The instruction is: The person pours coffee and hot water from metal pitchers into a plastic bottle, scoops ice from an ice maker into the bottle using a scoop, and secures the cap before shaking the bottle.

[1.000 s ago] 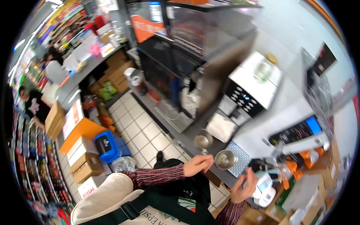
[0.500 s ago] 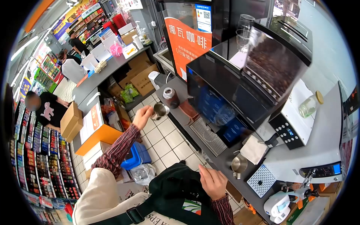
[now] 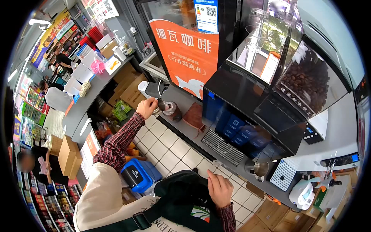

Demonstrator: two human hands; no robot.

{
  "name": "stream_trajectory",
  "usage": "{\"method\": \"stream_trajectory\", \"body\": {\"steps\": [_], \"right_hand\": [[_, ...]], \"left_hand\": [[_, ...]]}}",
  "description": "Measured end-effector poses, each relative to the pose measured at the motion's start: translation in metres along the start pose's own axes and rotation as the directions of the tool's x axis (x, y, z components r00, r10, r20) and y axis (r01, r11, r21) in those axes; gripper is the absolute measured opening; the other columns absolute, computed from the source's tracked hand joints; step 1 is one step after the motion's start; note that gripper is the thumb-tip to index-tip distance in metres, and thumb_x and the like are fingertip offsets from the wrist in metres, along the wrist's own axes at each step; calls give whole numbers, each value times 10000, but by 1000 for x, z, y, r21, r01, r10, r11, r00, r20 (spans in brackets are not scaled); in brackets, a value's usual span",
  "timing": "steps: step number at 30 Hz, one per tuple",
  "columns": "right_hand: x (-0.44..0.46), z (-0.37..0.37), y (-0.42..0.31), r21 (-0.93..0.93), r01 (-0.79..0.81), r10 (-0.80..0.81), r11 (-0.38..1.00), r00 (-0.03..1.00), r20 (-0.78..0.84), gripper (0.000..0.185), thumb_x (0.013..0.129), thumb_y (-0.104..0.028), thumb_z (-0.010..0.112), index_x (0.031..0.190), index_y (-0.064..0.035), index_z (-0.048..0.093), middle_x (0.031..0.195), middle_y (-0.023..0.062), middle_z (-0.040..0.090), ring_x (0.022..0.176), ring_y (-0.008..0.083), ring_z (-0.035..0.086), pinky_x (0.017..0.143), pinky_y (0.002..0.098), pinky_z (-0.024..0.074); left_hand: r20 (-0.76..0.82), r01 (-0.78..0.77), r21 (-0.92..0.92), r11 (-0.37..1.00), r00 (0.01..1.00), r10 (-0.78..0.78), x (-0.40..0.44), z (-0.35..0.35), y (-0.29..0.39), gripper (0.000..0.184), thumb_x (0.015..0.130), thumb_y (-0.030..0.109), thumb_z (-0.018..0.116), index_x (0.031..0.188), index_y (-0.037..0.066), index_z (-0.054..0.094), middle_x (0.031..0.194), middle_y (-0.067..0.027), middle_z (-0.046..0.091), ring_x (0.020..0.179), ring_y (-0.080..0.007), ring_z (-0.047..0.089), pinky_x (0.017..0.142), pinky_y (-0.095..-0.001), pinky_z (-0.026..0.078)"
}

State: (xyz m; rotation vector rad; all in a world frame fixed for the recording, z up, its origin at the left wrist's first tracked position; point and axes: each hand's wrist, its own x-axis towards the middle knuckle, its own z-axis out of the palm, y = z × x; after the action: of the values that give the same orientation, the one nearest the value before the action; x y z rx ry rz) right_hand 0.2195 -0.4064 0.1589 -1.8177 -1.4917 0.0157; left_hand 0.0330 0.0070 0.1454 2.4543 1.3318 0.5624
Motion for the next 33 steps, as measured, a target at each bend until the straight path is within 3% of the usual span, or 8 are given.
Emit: {"method": "stream_trajectory", "body": {"steps": [18, 33], "right_hand": [[6, 19, -7, -62, -64, 62, 996, 998, -30, 305, 800, -68, 712, 1102, -87, 672, 782, 57, 588, 611, 239, 577, 564, 344, 473], [-3, 18, -10, -79, -73, 72, 994, 997, -22, 296, 800, -88, 713, 1093, -93, 673, 771, 53, 584, 612, 235, 575, 568, 340, 473]], "left_hand": [[224, -183, 306, 934, 968, 116, 23, -12, 23, 278, 919, 354, 503, 894, 117, 646, 777, -168, 681, 740, -400, 652, 686, -500, 526], [182, -219, 288, 932, 968, 171, 23, -15, 16, 258, 908, 329, 519, 874, 115, 660, 721, -166, 666, 699, -388, 649, 652, -493, 523]]}}
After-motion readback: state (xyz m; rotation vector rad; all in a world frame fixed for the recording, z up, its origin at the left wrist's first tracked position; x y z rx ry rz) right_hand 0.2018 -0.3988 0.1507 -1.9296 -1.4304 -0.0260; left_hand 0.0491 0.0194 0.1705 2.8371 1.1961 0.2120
